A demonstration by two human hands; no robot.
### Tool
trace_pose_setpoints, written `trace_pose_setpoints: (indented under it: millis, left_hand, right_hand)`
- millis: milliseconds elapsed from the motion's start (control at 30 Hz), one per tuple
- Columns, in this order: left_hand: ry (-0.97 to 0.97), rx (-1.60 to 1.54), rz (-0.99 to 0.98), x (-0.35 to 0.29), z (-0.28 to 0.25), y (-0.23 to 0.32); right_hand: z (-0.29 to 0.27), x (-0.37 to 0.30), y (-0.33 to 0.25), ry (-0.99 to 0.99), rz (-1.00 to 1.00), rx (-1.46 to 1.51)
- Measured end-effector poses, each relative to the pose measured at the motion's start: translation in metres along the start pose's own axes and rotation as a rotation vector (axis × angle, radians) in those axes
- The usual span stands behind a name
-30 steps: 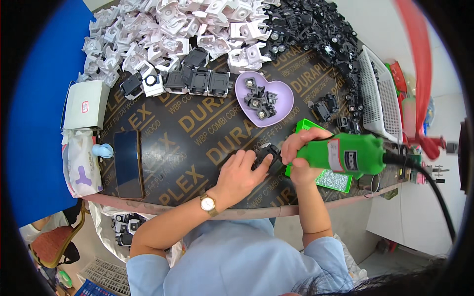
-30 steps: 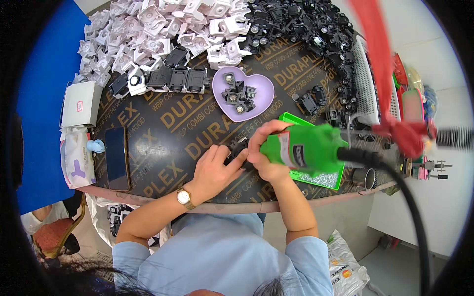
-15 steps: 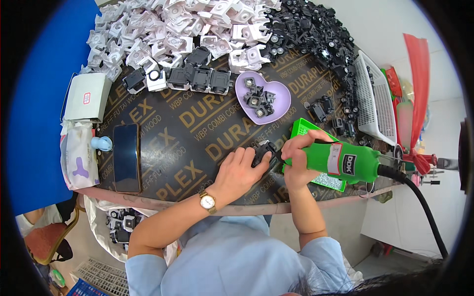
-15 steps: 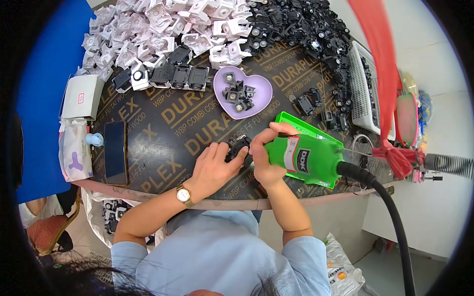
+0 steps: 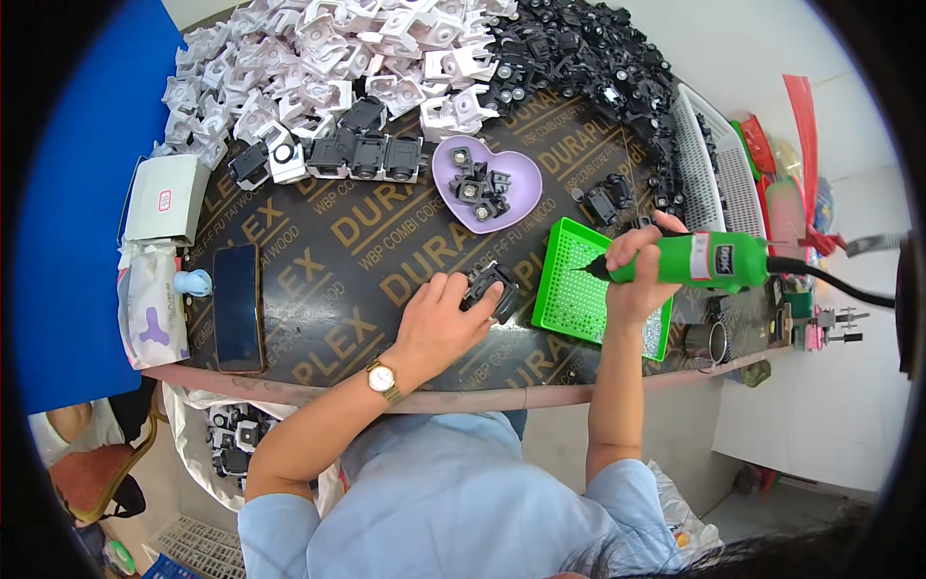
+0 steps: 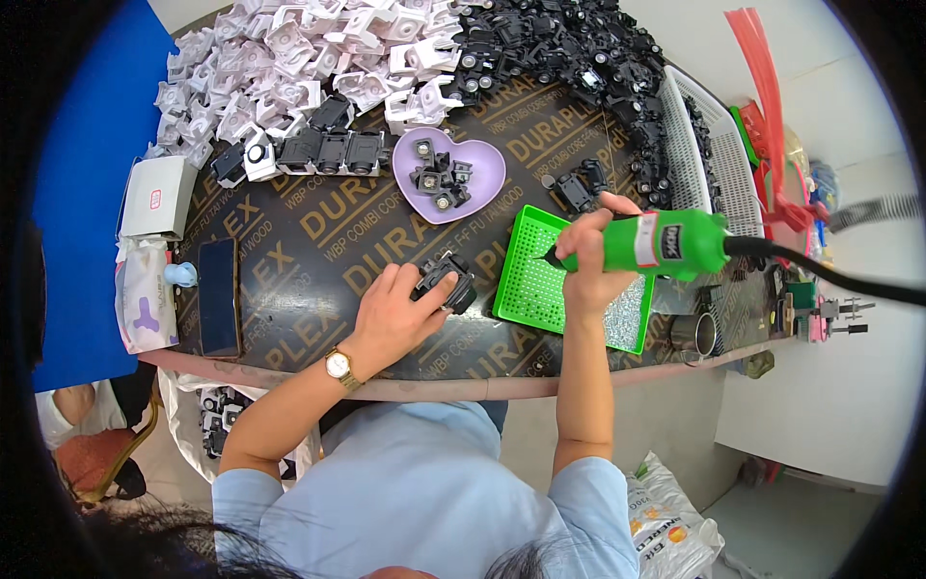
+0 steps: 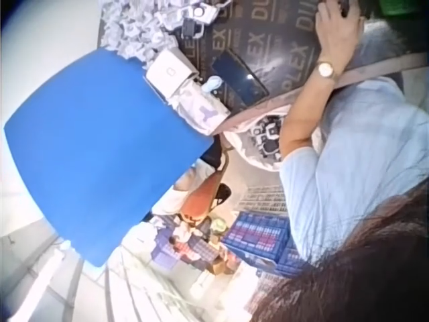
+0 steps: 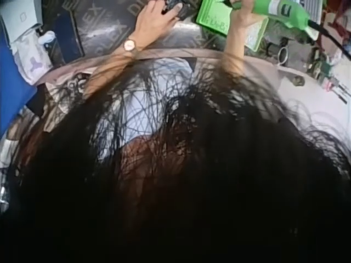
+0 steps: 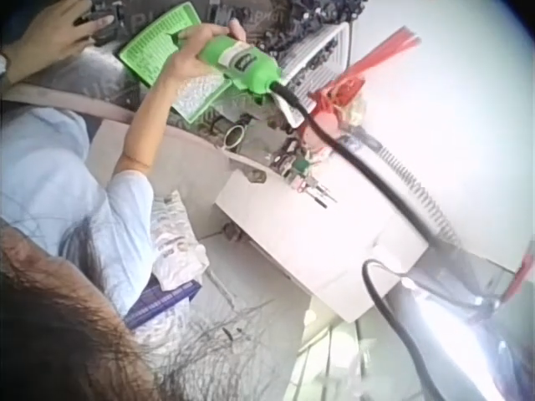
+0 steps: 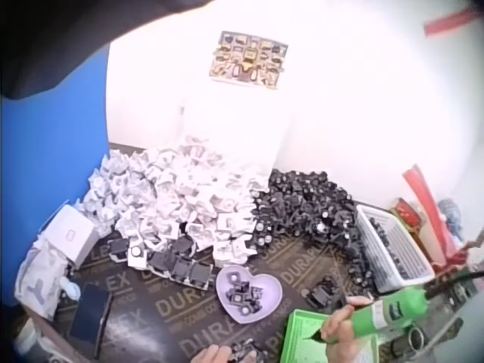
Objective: The person assembles small electronic components and plastic housing parts using an electric screwdriver to insert screws.
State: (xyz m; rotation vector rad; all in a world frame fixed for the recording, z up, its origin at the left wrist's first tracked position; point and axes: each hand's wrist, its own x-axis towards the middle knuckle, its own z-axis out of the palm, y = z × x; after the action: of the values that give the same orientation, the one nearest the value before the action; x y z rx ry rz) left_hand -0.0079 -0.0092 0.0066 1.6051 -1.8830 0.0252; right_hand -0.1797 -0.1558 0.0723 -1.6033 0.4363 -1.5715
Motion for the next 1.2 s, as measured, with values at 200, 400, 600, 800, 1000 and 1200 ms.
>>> trace_pose_setpoints:
  millis: [200, 400, 600, 800, 1000, 1200]
  left_hand:
    - [-0.012, 0.002, -0.01, 0.001, -0.002, 0.001]
    - [-0.017, -0.021, -0.012, 0.002, -0.004, 0.0]
    - [-0.02, -0.033, -0.012, 0.001, -0.003, -0.001]
    - [-0.015, -0.12, -0.007, 0.002, -0.001, -0.005]
    - [0.028, -0.232, -0.045, 0.0, 0.001, -0.008]
    - [0.046, -0.264, -0.038, 0.0, 0.002, -0.009]
  right_hand:
    - [0.004, -0.003, 0.015, 0.064, 0.037, -0.012]
    - [0.003, -0.003, 0.019, 0.053, 0.031, -0.028]
    - [0.006, -0.006, 0.017, 0.047, 0.079, -0.005]
    - [0.009, -0.005, 0.01, -0.002, 0.005, -0.113]
    - [0.036, -0.008, -0.036, 0.025, -0.024, 0.184]
    - [0.069, -0.032, -0.04, -0.173, 0.118, 0.366]
